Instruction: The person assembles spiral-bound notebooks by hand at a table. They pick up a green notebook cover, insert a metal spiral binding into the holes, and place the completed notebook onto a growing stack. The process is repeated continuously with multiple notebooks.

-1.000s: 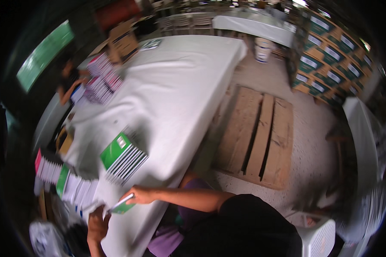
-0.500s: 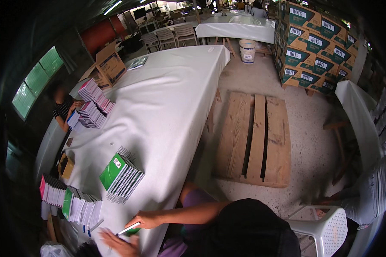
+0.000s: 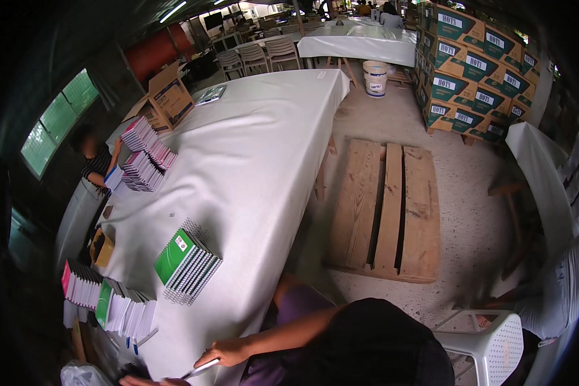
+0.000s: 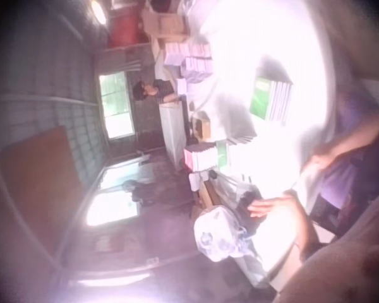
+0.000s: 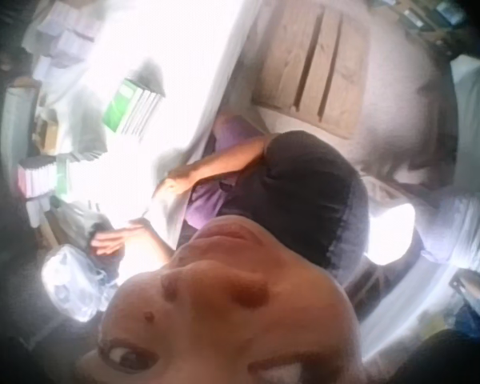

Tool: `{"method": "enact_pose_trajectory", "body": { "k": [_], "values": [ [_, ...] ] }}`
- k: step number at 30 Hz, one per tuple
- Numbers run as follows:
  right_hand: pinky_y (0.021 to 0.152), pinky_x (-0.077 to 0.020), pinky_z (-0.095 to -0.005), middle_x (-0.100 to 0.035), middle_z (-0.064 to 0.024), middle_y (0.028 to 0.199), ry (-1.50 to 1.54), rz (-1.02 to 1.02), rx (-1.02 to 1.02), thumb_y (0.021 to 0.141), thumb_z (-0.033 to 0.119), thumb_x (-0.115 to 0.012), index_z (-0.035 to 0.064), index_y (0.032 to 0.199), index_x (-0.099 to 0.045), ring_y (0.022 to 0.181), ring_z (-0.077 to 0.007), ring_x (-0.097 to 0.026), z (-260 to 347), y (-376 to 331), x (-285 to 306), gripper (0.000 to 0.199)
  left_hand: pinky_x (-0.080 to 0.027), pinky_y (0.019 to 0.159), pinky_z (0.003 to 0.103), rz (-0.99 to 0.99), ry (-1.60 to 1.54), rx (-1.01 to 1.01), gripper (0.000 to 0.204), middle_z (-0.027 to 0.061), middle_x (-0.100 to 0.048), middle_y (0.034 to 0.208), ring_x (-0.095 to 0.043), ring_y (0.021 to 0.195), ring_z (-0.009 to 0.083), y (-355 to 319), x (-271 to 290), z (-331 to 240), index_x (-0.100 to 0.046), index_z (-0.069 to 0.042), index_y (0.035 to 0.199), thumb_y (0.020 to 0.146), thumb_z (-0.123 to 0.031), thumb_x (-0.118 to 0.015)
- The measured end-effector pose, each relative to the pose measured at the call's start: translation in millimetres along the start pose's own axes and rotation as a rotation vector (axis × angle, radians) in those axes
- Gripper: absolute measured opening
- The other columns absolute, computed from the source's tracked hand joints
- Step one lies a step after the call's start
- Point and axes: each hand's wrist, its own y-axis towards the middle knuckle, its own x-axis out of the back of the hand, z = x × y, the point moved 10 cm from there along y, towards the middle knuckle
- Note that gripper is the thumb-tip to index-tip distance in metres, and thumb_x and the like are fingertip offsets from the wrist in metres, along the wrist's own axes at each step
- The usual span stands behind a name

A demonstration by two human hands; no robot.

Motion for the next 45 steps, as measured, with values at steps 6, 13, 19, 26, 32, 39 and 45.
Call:
{"method": "enact_pose_trajectory", "body": {
  "k": [6, 13, 19, 26, 32, 39, 45],
  "values": [
    [0.08, -0.0465, -0.0371, -0.06, -0.0172, 0.107, -0.112, -0.086, 0.023, 0.073, -0.008, -0.049, 0.0043, 0.122, -0.05, 0.092, -0.0331, -0.059, 3, -5, 26, 0.05, -0.037, 0.088, 0.057, 0.534, -0.038, -0.179, 0.065, 0.0378, -0.046, 0.111, -0.044, 0.105, 0.054, -34, -24, -33, -0.043, 0.015, 0.115, 0.083, -0.041, -0.047],
    [0.072, -0.0472, -0.0392, -0.063, -0.0174, 0.097, -0.165, -0.179, 0.058, 0.075, -0.005, -0.05, 0.0046, 0.119, -0.053, 0.079, -0.0346, -0.06, 4, 2, 20, 0.045, -0.027, 0.095, 0.058, 0.5, -0.405, -0.12, 0.071, 0.0355, -0.034, 0.122, -0.032, 0.115, 0.0526, -27, -19, -56, -0.034, 0.011, 0.123, 0.084, -0.047, -0.045],
    [0.074, -0.0479, -0.0372, -0.062, -0.0146, 0.102, -0.172, 0.177, -0.147, 0.071, -0.003, -0.054, 0.0083, 0.125, -0.049, 0.086, -0.0305, -0.061, -13, 12, -15, 0.055, -0.014, 0.101, 0.06, -0.042, -0.716, 0.168, 0.083, 0.034, -0.016, 0.137, -0.016, 0.126, 0.0515, 2, 1, -10, -0.018, 0.006, 0.135, 0.084, -0.054, -0.043],
    [0.074, -0.0469, -0.0383, -0.062, -0.0193, 0.099, -0.076, 0.068, -0.136, 0.077, 0.007, -0.055, 0.0039, 0.108, -0.058, 0.085, -0.0354, -0.061, -6, 26, -3, 0.031, -0.007, 0.103, 0.06, -0.072, -0.717, 0.35, 0.098, 0.0304, -0.007, 0.142, -0.005, 0.132, 0.0457, 0, -11, 2, -0.009, 0.005, 0.139, 0.08, -0.07, -0.034],
    [0.07, -0.0486, -0.0297, -0.066, -0.0146, 0.09, 0.098, -0.172, -0.24, 0.079, 0.003, -0.058, 0.0, 0.104, -0.06, 0.081, -0.0132, -0.061, -39, 27, 31, 0.025, -0.015, 0.101, 0.06, 0.15, -0.743, -0.128, 0.074, 0.027, -0.032, 0.135, -0.027, 0.126, 0.0462, -32, 5, -69, -0.03, 0.005, 0.132, 0.082, -0.045, -0.054],
    [0.062, -0.047, -0.0294, -0.066, -0.0125, 0.078, 0.078, -0.081, -0.411, 0.077, 0.002, -0.06, -0.001, 0.092, -0.062, 0.072, -0.0112, -0.06, -53, 25, 29, 0.016, -0.032, 0.086, 0.036, 0.43, -0.917, 0.004, 0.03, 0.0001, -0.059, 0.1, -0.053, 0.094, 0.0184, 56, -6, -30, -0.062, -0.014, 0.103, 0.074, -0.02, -0.067],
    [0.059, -0.0446, -0.0301, -0.064, -0.0115, 0.072, 0.081, -0.121, -0.41, 0.078, 0.006, -0.063, -0.0005, 0.089, -0.062, 0.063, -0.0123, -0.057, -52, 25, 34, 0.013, -0.034, 0.081, 0.032, 0.535, -1.057, -0.03, 0.025, 0.0015, -0.059, 0.094, -0.054, 0.09, 0.0191, 72, -14, -41, -0.062, -0.012, 0.097, 0.074, -0.019, -0.068]
  ]
}}
